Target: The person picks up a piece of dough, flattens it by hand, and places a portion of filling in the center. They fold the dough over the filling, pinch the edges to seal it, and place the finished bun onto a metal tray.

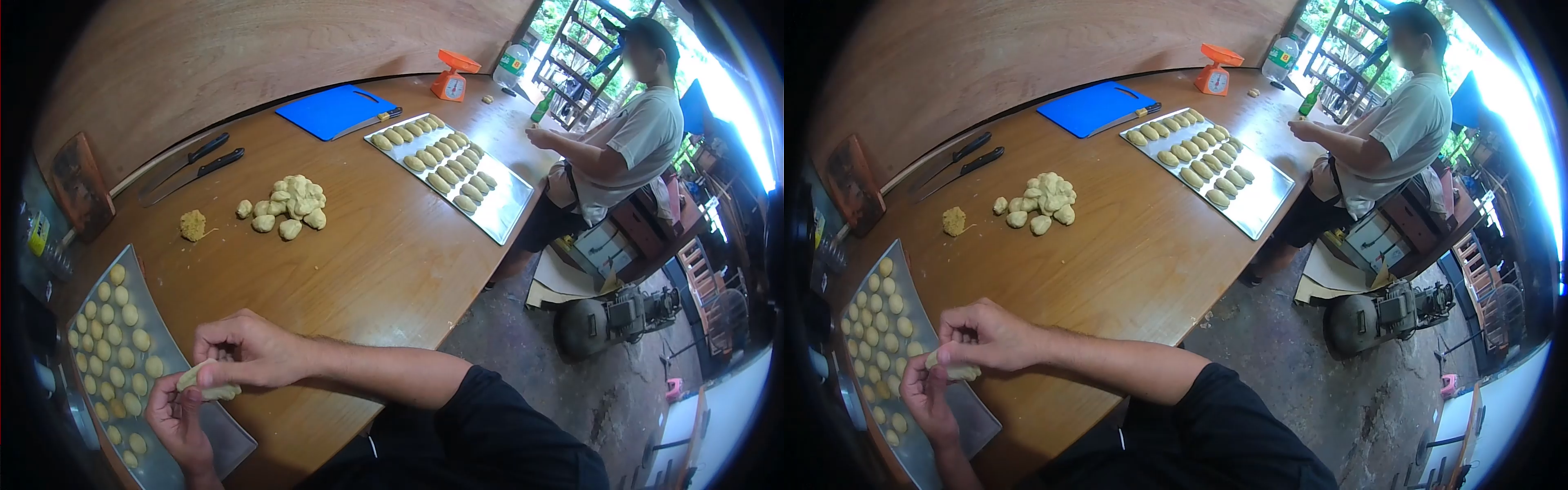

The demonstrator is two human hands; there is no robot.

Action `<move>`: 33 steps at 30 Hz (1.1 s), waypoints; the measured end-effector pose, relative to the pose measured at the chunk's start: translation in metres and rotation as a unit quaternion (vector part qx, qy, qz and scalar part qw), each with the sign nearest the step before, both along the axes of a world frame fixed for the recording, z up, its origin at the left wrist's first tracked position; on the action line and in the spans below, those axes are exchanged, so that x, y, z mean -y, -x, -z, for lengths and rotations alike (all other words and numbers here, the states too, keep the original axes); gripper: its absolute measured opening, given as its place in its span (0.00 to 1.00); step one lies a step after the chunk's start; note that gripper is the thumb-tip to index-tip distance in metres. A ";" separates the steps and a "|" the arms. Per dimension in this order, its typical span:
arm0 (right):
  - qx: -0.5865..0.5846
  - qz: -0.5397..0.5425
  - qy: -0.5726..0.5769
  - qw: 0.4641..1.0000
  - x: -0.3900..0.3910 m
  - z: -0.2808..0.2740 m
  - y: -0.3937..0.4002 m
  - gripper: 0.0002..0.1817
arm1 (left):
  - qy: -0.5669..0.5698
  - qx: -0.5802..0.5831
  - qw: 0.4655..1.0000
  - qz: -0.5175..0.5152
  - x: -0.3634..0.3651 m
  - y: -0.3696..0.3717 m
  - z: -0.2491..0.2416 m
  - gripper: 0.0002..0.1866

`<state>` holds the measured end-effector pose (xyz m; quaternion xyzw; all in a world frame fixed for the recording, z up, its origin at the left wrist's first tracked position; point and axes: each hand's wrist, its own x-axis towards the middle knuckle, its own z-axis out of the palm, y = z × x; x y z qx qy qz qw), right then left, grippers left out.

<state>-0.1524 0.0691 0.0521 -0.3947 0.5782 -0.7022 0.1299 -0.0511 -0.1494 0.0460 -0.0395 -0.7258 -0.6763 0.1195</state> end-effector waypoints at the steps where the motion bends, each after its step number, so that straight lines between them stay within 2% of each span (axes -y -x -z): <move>1: -0.038 0.015 -0.010 0.999 0.001 -0.002 -0.001 0.13 | -0.003 0.007 1.000 -0.002 0.001 0.000 0.003 0.18; 3: -0.074 0.030 -0.024 0.996 0.001 -0.007 -0.002 0.14 | -0.027 -0.014 0.999 0.020 0.004 0.003 0.006 0.19; 5: -0.021 0.057 -0.023 0.998 0.002 -0.010 -0.005 0.15 | -0.048 -0.030 0.998 0.041 0.002 0.000 0.006 0.21; 12: -0.011 0.019 0.015 1.000 0.005 -0.001 -0.001 0.17 | -0.033 0.003 0.999 0.023 -0.005 0.003 0.001 0.24; 14: -0.021 0.024 -0.030 0.999 0.002 -0.012 -0.003 0.17 | -0.029 0.008 1.000 0.008 -0.005 0.004 0.001 0.25; 18: -0.040 0.023 -0.098 0.994 0.004 0.001 0.000 0.16 | -0.058 -0.040 0.997 -0.041 -0.025 0.002 -0.013 0.33; 20: -0.105 0.084 -0.034 0.990 0.007 0.007 0.003 0.16 | -0.073 -0.066 0.994 -0.052 -0.029 0.002 -0.017 0.35; 22: -0.095 0.070 -0.023 0.993 0.005 0.003 0.003 0.16 | -0.065 -0.009 0.998 0.010 -0.022 0.002 -0.017 0.38; 24: -0.085 0.057 -0.014 0.995 0.002 -0.001 0.004 0.16 | -0.065 0.015 0.997 0.041 0.006 0.002 0.007 0.37; 26: -0.028 -0.006 -0.032 0.999 -0.001 -0.005 0.003 0.16 | -0.064 0.041 0.994 0.072 0.014 0.004 0.016 0.37; 28: -0.032 -0.012 -0.044 0.998 -0.003 -0.009 0.002 0.16 | -0.117 0.043 0.992 0.013 0.008 0.003 0.012 0.37; 30: -0.029 -0.021 -0.061 0.997 -0.001 -0.007 0.001 0.17 | -0.127 0.014 0.992 0.009 -0.004 0.003 0.004 0.35; 32: -0.095 0.009 -0.009 0.995 0.003 -0.002 0.002 0.14 | -0.139 -0.016 0.990 0.003 -0.017 0.003 -0.007 0.33; 33: -0.094 0.007 -0.010 0.995 0.002 -0.001 0.002 0.14 | -0.137 -0.017 0.990 0.032 -0.020 0.002 -0.014 0.30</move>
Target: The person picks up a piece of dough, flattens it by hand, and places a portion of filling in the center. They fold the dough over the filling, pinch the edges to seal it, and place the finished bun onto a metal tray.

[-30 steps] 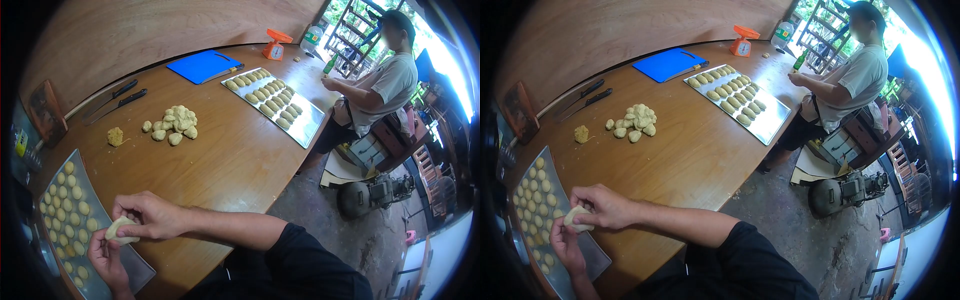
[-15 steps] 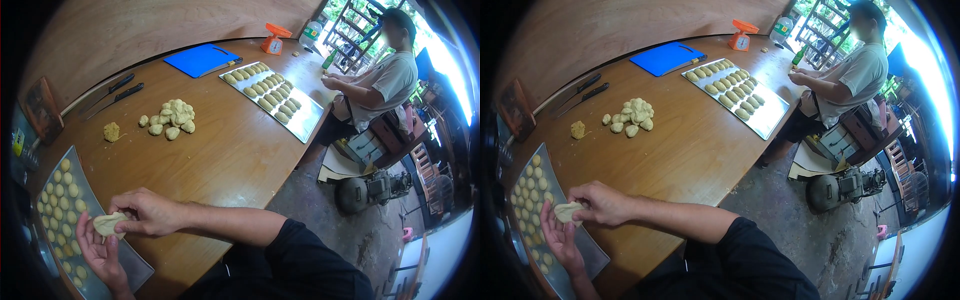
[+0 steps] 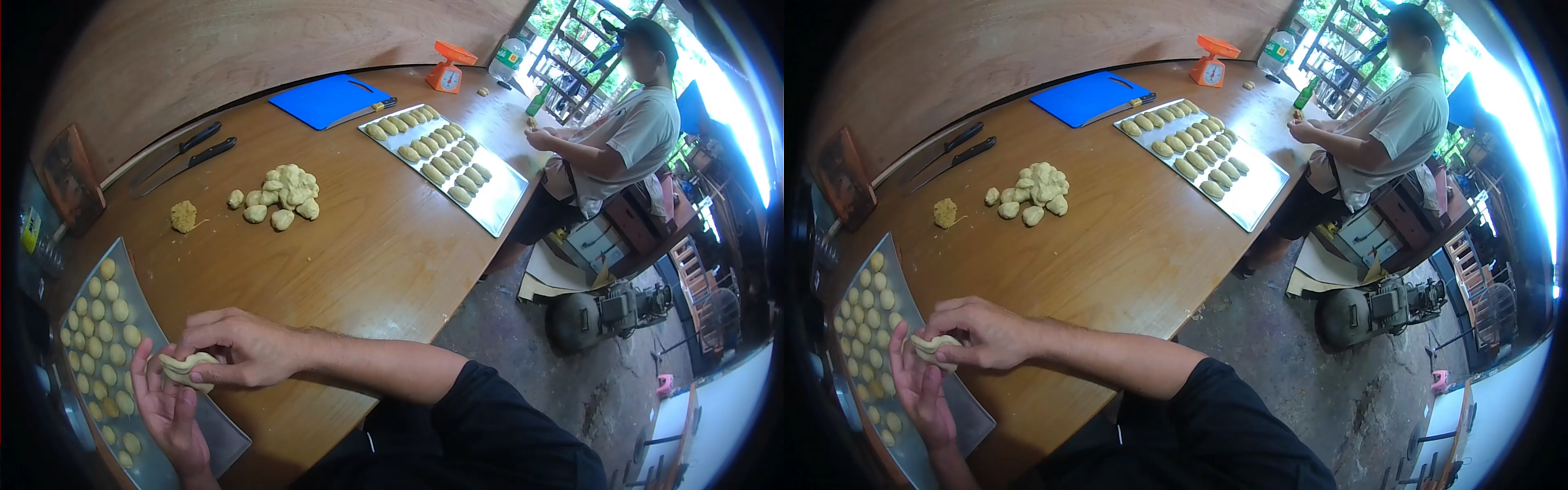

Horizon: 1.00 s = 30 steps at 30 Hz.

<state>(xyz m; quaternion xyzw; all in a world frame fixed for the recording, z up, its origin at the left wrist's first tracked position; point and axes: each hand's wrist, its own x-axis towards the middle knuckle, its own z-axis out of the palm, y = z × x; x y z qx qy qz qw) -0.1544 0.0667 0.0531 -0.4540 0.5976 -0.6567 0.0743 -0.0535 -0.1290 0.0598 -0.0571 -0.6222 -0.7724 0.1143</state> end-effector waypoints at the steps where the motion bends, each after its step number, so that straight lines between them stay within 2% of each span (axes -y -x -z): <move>1: -0.003 -0.002 -0.017 1.000 -0.001 0.001 0.001 0.14 | 0.004 -0.006 1.000 0.029 -0.001 0.000 -0.004 0.27; 4: -0.002 -0.011 -0.035 0.999 -0.002 -0.001 -0.001 0.12 | 0.058 0.049 0.997 0.028 0.024 0.001 0.019 0.21; 5: 0.005 -0.018 -0.039 0.999 -0.003 -0.002 -0.002 0.11 | 0.061 0.049 0.997 0.028 0.027 0.001 0.022 0.21; 7: 0.042 -0.037 -0.036 0.998 -0.002 -0.004 -0.003 0.12 | 0.094 0.021 0.994 -0.045 0.025 0.001 0.020 0.15; 11: 0.110 -0.075 -0.001 0.991 0.002 0.004 -0.003 0.14 | 0.090 0.014 0.994 -0.066 0.023 0.000 0.015 0.13; 14: 0.072 -0.048 -0.011 0.996 0.003 0.003 -0.003 0.16 | 0.097 -0.025 0.994 -0.048 0.015 0.001 0.016 0.15; 16: 0.086 -0.027 -0.038 0.995 -0.001 -0.006 -0.004 0.15 | 0.024 0.049 0.997 -0.050 0.006 0.001 0.008 0.24; 17: 0.100 -0.004 -0.066 0.993 -0.003 -0.009 -0.004 0.15 | 0.024 0.047 0.997 -0.051 0.009 0.001 0.009 0.24; 19: 0.091 0.001 -0.050 0.995 -0.003 -0.006 -0.002 0.15 | -0.010 0.068 0.997 0.036 0.015 0.003 0.012 0.33; 22: 0.083 0.008 -0.020 0.996 0.001 0.004 0.001 0.16 | 0.017 0.087 0.994 0.059 0.014 0.003 0.008 0.37; 25: 0.070 0.014 -0.016 0.997 0.003 0.007 0.002 0.17 | 0.012 0.022 1.000 0.008 -0.002 0.001 0.004 0.34; 27: 0.056 0.015 -0.027 0.998 -0.001 0.004 0.001 0.18 | 0.031 0.029 0.999 0.002 0.000 0.001 0.007 0.32; 30: 0.115 -0.046 -0.035 0.992 -0.002 -0.001 -0.001 0.19 | 0.037 0.054 0.998 -0.011 0.011 0.001 0.012 0.29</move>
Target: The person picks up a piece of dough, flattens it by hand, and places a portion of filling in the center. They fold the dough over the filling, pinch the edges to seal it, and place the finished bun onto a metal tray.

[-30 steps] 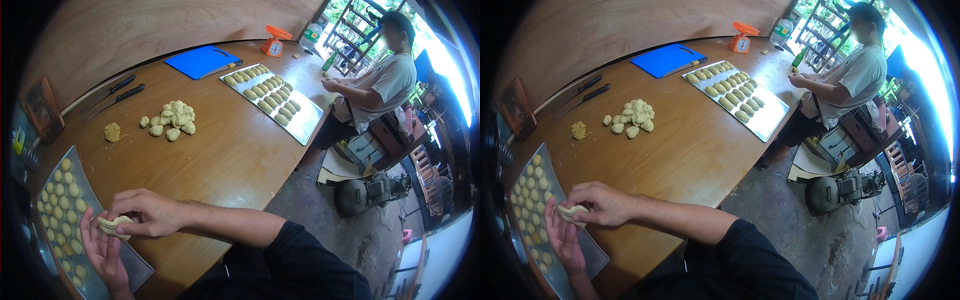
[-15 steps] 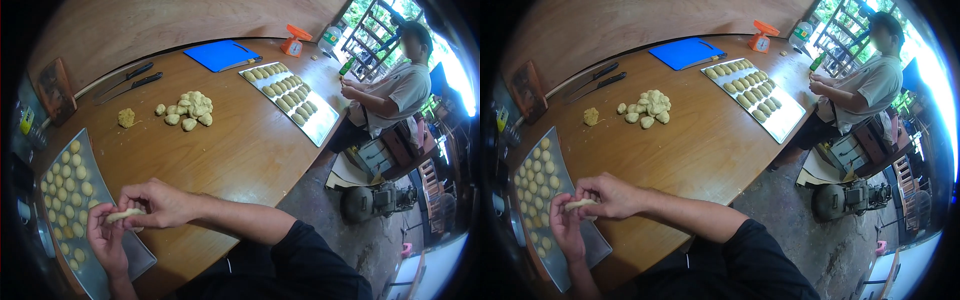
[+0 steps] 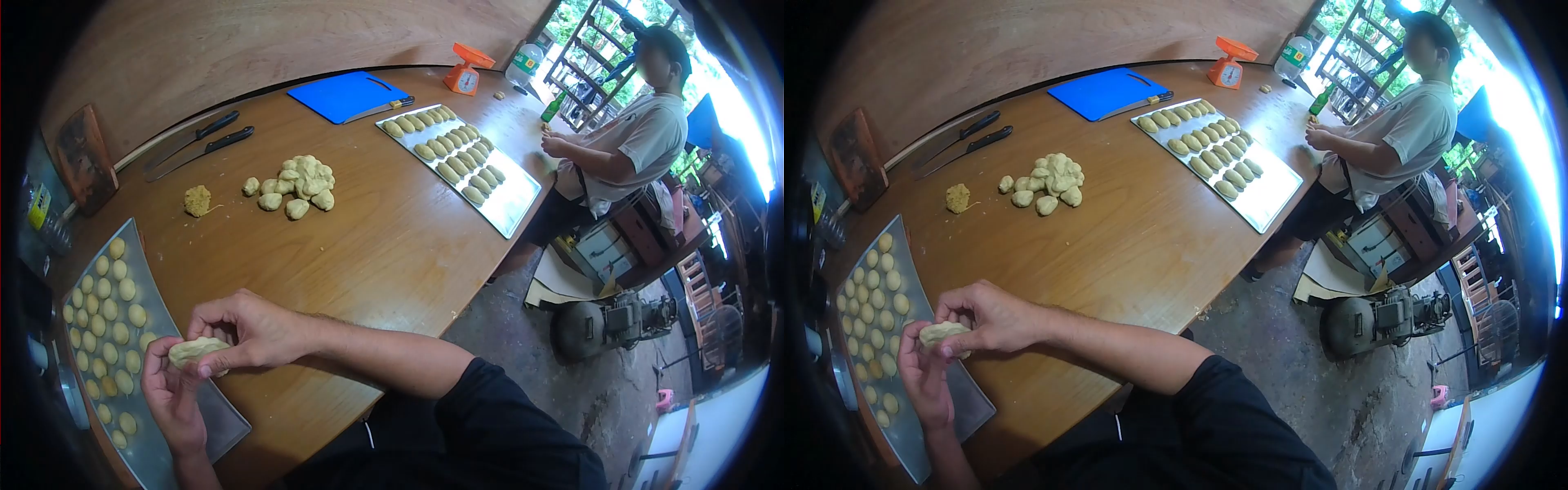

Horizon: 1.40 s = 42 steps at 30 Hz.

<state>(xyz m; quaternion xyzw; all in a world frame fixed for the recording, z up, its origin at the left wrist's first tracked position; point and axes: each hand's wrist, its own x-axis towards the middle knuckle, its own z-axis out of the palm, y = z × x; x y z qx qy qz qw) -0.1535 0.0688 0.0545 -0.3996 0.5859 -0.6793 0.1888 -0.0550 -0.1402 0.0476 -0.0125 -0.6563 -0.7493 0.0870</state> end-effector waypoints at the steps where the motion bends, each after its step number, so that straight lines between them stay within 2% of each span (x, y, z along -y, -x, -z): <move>1: 0.005 0.001 0.005 1.000 0.001 -0.001 0.000 0.18 | -0.017 0.021 1.000 -0.002 0.002 0.001 0.001 0.28; 3: 0.010 0.000 0.010 1.000 0.002 -0.002 0.001 0.17 | -0.043 0.021 0.999 -0.008 0.003 0.002 0.001 0.26; 5: -0.007 0.047 -0.011 0.999 0.000 0.001 0.005 0.16 | -0.068 0.024 0.997 -0.013 0.001 0.003 -0.003 0.25; 8: 0.028 0.018 0.029 0.999 -0.001 0.006 0.010 0.15 | -0.067 0.009 0.998 0.001 -0.009 0.001 -0.007 0.23; 10: 0.039 -0.008 0.003 0.999 -0.006 0.006 0.012 0.16 | 0.029 -0.009 0.997 0.066 -0.001 0.001 0.003 0.21; 12: 0.044 -0.038 -0.021 0.998 -0.006 0.006 0.010 0.17 | 0.044 0.003 0.997 0.067 0.006 0.001 0.009 0.20; 13: 0.063 -0.054 0.004 0.997 -0.004 0.006 0.008 0.17 | 0.059 0.014 0.996 0.071 0.007 0.001 0.010 0.20; 14: 0.081 -0.071 0.030 0.994 -0.002 0.005 0.006 0.17 | 0.060 0.014 0.996 0.068 0.006 0.001 0.012 0.20; 15: 0.079 -0.074 0.030 0.994 -0.002 0.001 0.005 0.17 | 0.013 0.002 0.999 0.029 0.003 0.002 0.012 0.18; 16: 0.035 -0.044 0.003 0.998 -0.005 -0.004 0.005 0.17 | -0.034 -0.011 0.999 -0.010 0.001 0.002 0.011 0.17; 18: -0.011 -0.016 -0.021 1.000 -0.004 -0.009 0.007 0.17 | -0.036 -0.005 0.999 -0.002 -0.002 0.002 0.006 0.17; 19: 0.016 -0.011 -0.026 0.999 -0.005 -0.005 0.009 0.17 | -0.039 0.003 0.999 0.008 -0.004 0.002 0.002 0.16; 20: 0.045 -0.006 -0.031 0.998 -0.005 -0.002 0.012 0.16 | -0.038 0.002 0.999 0.012 -0.009 0.001 -0.003 0.20; 25: 0.072 -0.033 -0.004 0.997 -0.005 0.007 0.020 0.15 | 0.020 -0.041 0.998 0.033 -0.011 0.000 -0.003 0.25; 27: 0.083 -0.044 0.010 0.996 -0.002 0.007 0.015 0.15 | 0.047 -0.009 0.997 0.059 -0.010 0.002 -0.001 0.21; 28: 0.081 -0.044 0.008 0.996 0.000 0.008 0.013 0.15 | 0.051 -0.015 0.997 0.053 -0.011 0.002 0.000 0.16; 31: 0.071 -0.020 0.022 0.997 0.007 0.018 0.012 0.16 | 0.049 -0.030 0.997 0.054 -0.006 0.005 0.007 0.14; 38: 0.112 -0.035 0.043 0.992 0.008 0.013 0.010 0.15 | 0.060 -0.041 0.997 0.011 -0.006 0.006 -0.001 0.14; 40: 0.118 -0.036 0.055 0.991 0.008 0.011 0.007 0.15 | 0.002 -0.032 0.999 0.006 -0.007 0.006 -0.002 0.15; 42: 0.126 -0.035 0.062 0.989 0.007 0.009 0.008 0.13 | -0.001 -0.030 1.000 -0.007 -0.014 0.002 -0.011 0.16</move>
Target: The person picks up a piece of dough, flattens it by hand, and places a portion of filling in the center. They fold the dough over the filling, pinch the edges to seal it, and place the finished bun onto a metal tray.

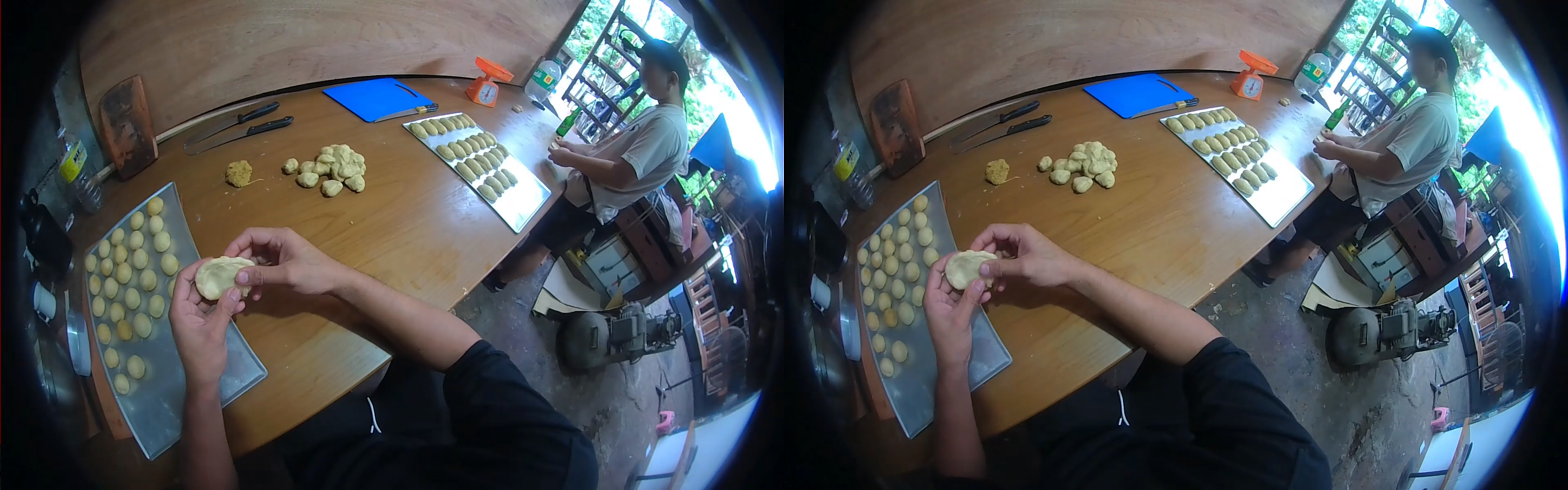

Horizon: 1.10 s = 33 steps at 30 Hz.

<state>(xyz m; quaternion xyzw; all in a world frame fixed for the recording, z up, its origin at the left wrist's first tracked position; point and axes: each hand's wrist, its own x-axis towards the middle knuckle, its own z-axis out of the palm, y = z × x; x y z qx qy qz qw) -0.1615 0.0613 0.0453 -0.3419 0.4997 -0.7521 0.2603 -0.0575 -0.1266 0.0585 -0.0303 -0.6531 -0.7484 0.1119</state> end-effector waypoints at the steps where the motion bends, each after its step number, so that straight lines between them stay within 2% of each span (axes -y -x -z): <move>1: -0.001 0.001 0.000 1.000 0.000 0.001 0.001 0.13 | -0.001 0.001 1.000 -0.013 -0.002 -0.001 -0.003 0.17; 5: -0.052 0.039 0.012 0.998 -0.002 0.007 0.004 0.14 | 0.014 0.024 1.000 0.009 0.008 0.002 0.005 0.19; 9: -0.093 0.039 -0.017 0.995 -0.006 -0.002 0.000 0.15 | 0.051 -0.031 0.998 0.024 0.011 0.004 0.018 0.18; 12: -0.025 -0.004 0.000 1.000 -0.004 -0.001 -0.002 0.16 | 0.053 -0.048 0.997 0.022 0.015 0.003 0.024 0.18; 14: -0.016 0.005 0.000 1.000 -0.004 -0.004 -0.004 0.17 | 0.053 -0.042 0.997 0.020 0.017 0.003 0.026 0.18; 16: -0.007 0.013 -0.001 1.000 -0.004 -0.005 -0.005 0.17 | 0.063 -0.025 0.998 0.005 0.009 -0.001 0.010 0.17; 18: -0.135 0.051 -0.029 0.989 -0.003 -0.004 -0.004 0.16 | 0.055 -0.008 0.998 0.004 0.010 0.000 0.009 0.17; 22: -0.133 0.063 -0.048 0.988 -0.007 -0.005 0.001 0.16 | 0.054 0.042 0.998 -0.003 0.011 0.000 0.008 0.22; 24: -0.058 0.053 -0.064 0.995 -0.013 -0.010 0.003 0.15 | 0.050 0.054 0.997 -0.003 0.008 -0.001 0.001 0.22; 25: -0.057 0.054 -0.064 0.995 -0.013 -0.010 0.004 0.15 | 0.046 0.065 0.997 -0.004 0.007 -0.001 -0.002 0.22; 28: -0.051 0.061 -0.046 0.996 -0.014 -0.008 0.005 0.14 | 0.035 0.030 0.999 0.012 0.003 -0.001 0.001 0.22; 30: -0.118 0.048 -0.082 0.988 -0.014 -0.007 0.005 0.15 | 0.060 0.016 0.998 0.016 0.005 -0.001 0.003 0.21; 33: -0.165 0.048 -0.074 0.982 -0.013 -0.007 0.001 0.16 | 0.113 0.010 0.993 0.020 0.014 -0.002 0.011 0.17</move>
